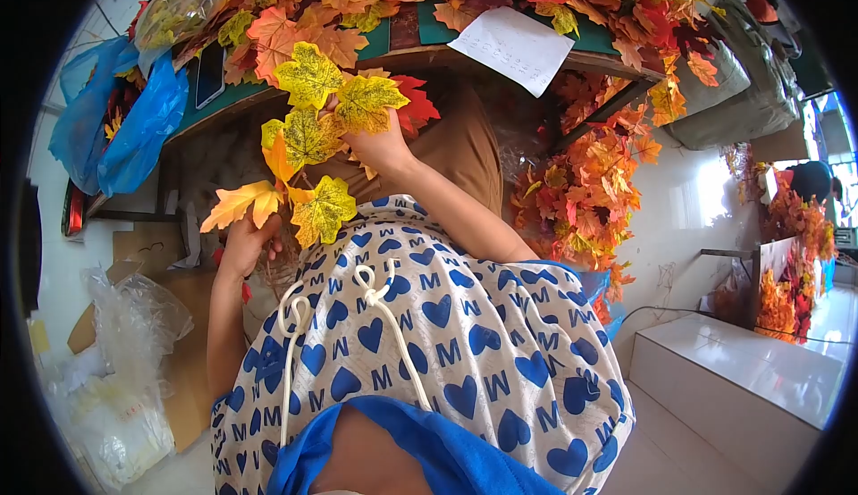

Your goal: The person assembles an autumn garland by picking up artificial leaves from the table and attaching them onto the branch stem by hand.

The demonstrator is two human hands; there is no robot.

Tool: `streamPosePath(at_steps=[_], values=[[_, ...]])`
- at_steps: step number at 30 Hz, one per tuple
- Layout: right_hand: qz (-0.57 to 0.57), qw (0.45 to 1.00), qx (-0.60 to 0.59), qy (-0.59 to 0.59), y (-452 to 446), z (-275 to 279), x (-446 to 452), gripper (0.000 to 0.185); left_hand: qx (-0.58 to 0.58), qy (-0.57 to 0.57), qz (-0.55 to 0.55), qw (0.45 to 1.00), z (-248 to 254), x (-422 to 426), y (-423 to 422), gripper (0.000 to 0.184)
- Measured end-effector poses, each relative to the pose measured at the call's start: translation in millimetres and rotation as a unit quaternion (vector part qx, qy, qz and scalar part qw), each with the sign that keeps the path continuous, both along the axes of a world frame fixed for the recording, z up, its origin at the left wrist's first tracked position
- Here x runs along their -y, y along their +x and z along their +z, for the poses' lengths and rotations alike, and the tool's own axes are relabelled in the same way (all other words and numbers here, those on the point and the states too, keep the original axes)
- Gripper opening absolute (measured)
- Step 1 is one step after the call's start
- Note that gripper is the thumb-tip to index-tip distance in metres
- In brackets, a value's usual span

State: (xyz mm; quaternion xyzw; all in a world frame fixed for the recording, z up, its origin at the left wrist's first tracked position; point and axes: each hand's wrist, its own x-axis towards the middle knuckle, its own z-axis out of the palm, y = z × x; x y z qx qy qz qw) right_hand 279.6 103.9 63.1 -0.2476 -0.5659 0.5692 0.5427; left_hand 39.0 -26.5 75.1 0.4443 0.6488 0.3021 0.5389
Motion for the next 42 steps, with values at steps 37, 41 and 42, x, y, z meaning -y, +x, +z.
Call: streamPosePath(at_steps=[37,41,42], values=[[-0.076,0.992,0.069,0.074,-4.7,-6.7,3.2,0.018,0.029,0.033,-0.016,0.999,5.4,-0.1,-13.0,0.016],[-0.058,0.996,0.058,0.033,-5.9,-8.6,4.6,0.016,0.005,0.049,-0.009,0.999,0.2,-0.6,-20.9,0.02],[-0.057,0.997,0.059,0.016,-6.0,-8.5,4.9,0.015,0.031,0.089,-0.051,0.994,3.0,-3.7,-19.8,0.023]])
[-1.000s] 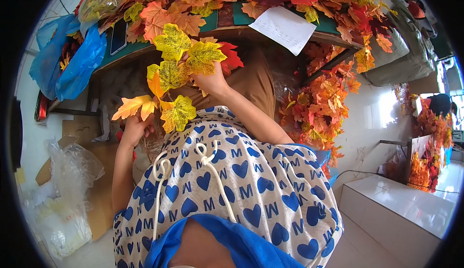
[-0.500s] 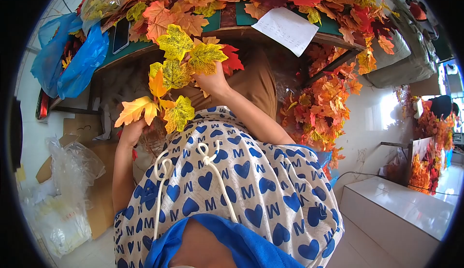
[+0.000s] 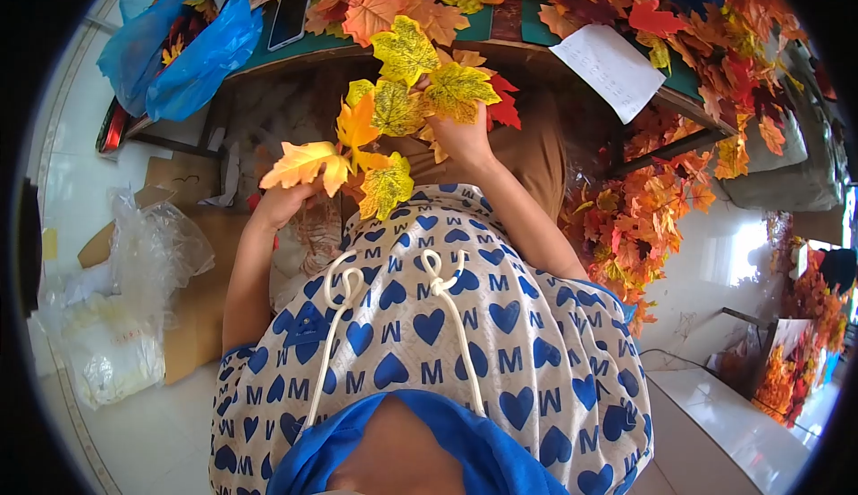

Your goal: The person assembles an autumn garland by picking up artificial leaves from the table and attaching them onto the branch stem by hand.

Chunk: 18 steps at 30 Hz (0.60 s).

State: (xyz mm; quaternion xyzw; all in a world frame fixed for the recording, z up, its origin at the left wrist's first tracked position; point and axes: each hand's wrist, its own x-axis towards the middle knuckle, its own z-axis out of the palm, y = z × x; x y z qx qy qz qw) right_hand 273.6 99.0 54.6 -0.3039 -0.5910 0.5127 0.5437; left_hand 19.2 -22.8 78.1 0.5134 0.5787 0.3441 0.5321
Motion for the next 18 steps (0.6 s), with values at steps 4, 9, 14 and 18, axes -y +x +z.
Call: streamPosePath(at_steps=[4,9,14,18], values=[[0.037,0.999,-0.035,0.019,-5.1,3.7,10.4,0.018,0.031,0.069,0.014,0.997,-14.1,-1.0,-2.7,0.026],[0.12,0.956,0.118,0.241,-28.0,-6.4,27.3,0.025,0.149,0.177,0.135,0.963,12.7,-10.9,10.9,0.034],[0.111,0.877,0.16,0.439,-26.2,1.8,35.4,0.032,-0.028,0.216,-0.067,0.974,9.8,5.9,18.8,0.045],[0.057,0.807,0.257,0.528,-27.1,5.4,42.7,0.04,0.003,0.145,-0.092,0.985,-8.5,3.4,9.3,0.045]])
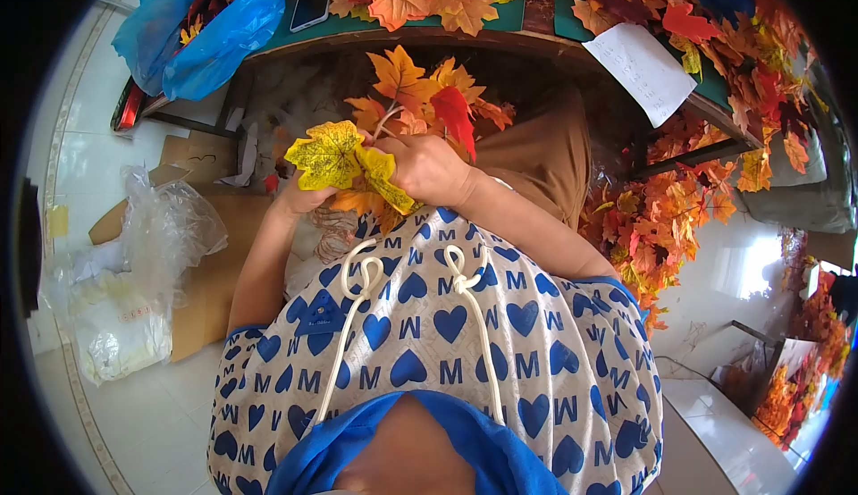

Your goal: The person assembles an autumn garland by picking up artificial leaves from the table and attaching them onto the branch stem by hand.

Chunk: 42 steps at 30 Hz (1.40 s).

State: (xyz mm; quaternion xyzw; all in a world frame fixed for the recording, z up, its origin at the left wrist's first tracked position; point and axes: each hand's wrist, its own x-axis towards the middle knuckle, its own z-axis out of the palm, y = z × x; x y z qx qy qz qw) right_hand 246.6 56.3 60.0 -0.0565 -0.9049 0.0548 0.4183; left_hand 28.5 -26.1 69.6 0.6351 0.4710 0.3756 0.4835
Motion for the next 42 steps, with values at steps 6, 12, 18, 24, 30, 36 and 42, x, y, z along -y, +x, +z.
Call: streamPosePath(at_steps=[6,12,18,24,30,36,42], values=[[0.091,0.981,0.001,-0.171,-2.5,-0.1,0.8,0.037,-0.067,-0.007,0.091,0.994,16.5,-7.1,1.9,0.032],[0.24,0.894,0.12,-0.36,13.4,6.5,-13.8,0.02,-0.133,-0.134,0.027,0.982,27.7,7.8,-56.9,0.023],[-0.092,0.801,-0.057,-0.59,27.9,-30.5,-75.9,0.019,-0.317,-0.188,0.029,0.929,12.1,14.5,-102.7,0.027],[0.041,0.697,0.146,-0.701,8.5,-97.6,-74.0,0.026,-0.365,-0.137,0.001,0.921,5.7,13.4,-108.8,0.028],[-0.074,0.729,0.306,-0.608,-32.1,-120.4,-68.7,0.052,-0.371,-0.095,0.023,0.924,5.9,11.9,-105.9,0.022],[0.137,0.605,-0.079,-0.781,-31.8,-112.5,-62.1,0.062,-0.346,-0.036,0.029,0.937,13.8,10.7,-93.4,0.031],[0.184,0.511,-0.206,-0.814,-8.9,-90.5,-60.9,0.063,-0.352,0.058,0.022,0.934,3.5,-2.7,-75.0,0.037]])
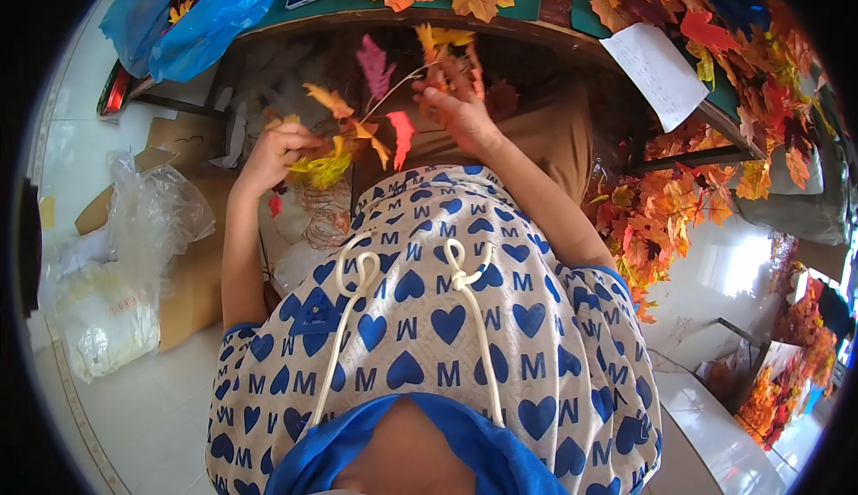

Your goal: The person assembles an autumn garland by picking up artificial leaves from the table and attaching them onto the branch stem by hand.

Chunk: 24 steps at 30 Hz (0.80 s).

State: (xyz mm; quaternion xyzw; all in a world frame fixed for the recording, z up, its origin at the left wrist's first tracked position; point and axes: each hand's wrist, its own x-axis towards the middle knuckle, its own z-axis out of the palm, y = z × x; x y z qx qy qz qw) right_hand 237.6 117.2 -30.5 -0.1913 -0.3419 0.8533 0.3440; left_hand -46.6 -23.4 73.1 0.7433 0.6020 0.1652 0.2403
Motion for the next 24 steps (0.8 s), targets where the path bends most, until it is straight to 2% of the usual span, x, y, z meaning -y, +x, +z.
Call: streamPosePath(at_steps=[2,4,9,14,24], values=[[-0.046,0.998,-0.045,-0.01,6.6,0.9,-2.4,0.063,-0.017,0.031,0.013,0.999,8.8,-1.0,14.6,0.038],[-0.076,0.997,-0.031,0.004,14.5,9.3,-3.8,0.062,-0.029,0.109,0.004,0.994,14.2,-2.5,25.8,0.039],[-0.074,0.995,-0.064,0.008,19.8,6.6,-6.9,0.06,-0.063,0.149,-0.005,0.987,15.3,-1.8,31.9,0.041],[-0.086,0.993,-0.074,-0.011,21.8,4.5,-6.3,0.06,-0.164,0.24,-0.04,0.956,21.3,-1.8,36.8,0.032],[-0.092,0.993,-0.071,-0.024,23.1,0.1,-8.2,0.059,-0.195,0.271,-0.055,0.941,27.8,-1.3,40.6,0.026]])
